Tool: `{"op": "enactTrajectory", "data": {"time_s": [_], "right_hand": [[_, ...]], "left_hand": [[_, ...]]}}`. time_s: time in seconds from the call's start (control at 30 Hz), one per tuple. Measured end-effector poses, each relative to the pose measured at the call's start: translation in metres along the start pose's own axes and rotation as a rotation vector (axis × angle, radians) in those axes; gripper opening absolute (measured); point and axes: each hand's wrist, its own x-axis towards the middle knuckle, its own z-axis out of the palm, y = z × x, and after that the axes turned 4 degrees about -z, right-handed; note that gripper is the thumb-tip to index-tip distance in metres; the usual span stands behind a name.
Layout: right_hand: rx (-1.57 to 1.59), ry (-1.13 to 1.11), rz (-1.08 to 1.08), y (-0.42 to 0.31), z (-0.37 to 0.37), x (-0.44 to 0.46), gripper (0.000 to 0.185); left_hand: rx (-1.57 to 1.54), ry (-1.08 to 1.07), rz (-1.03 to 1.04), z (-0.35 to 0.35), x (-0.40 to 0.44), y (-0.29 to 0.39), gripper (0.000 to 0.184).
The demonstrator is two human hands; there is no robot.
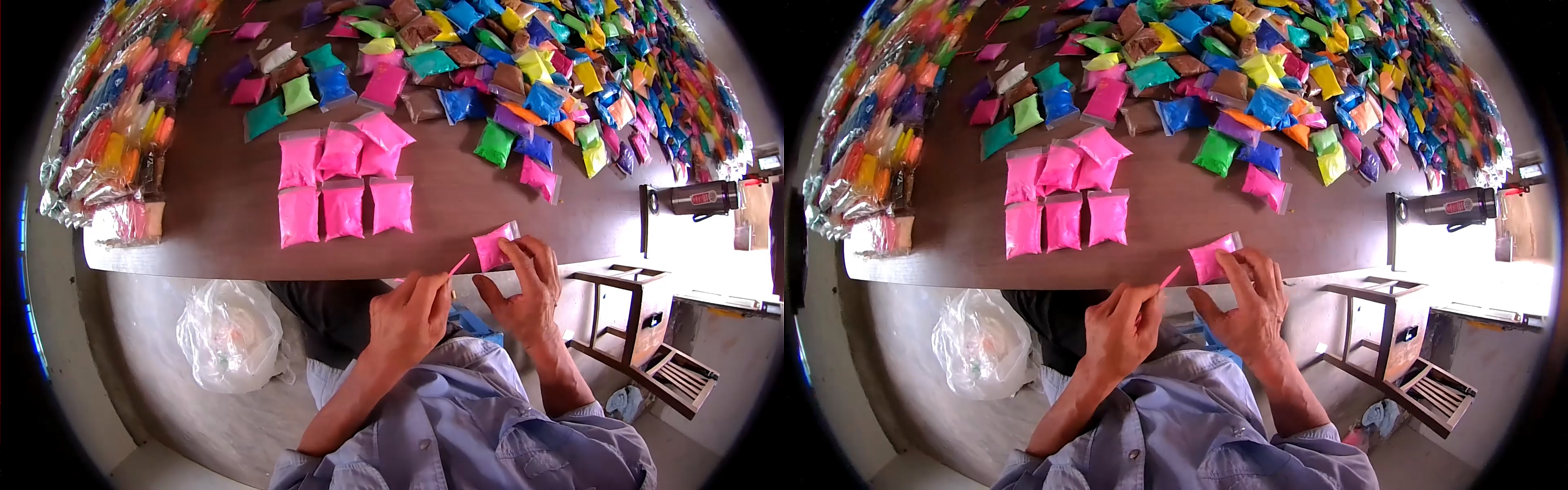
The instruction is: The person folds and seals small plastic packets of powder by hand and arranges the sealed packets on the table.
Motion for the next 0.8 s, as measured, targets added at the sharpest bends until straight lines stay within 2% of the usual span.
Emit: {"op": "enactTrajectory", "data": {"time_s": [0.1, 0.33, 0.43, 0.47, 0.63, 0.8], "right_hand": [[-0.072, 0.012, 0.011, -0.002, 0.007, 0.0, 0.046], [-0.066, -0.004, -0.005, -0.001, 0.005, -0.001, 0.045], [-0.097, -0.022, -0.018, -0.006, 0.004, -0.001, 0.045], [-0.104, -0.028, 0.001, -0.008, 0.004, 0.001, 0.045], [-0.099, 0.063, -0.06, -0.004, 0.008, 0.006, 0.034], [-0.046, 0.056, -0.114, -0.023, 0.012, 0.02, 0.034]], "left_hand": [[0.007, 0.046, 0.032, -0.012, -0.01, -0.01, 0.012], [0.062, 0.121, -0.052, -0.063, -0.034, -0.02, 0.012], [0.152, 0.256, -0.137, -0.088, -0.04, -0.026, 0.007], [0.154, 0.265, -0.138, -0.096, -0.04, -0.033, 0.007], [0.205, 0.646, -0.251, -0.14, -0.022, -0.082, 0.004], [0.267, 0.664, -0.246, -0.183, 0.022, -0.139, 0.006]]}}
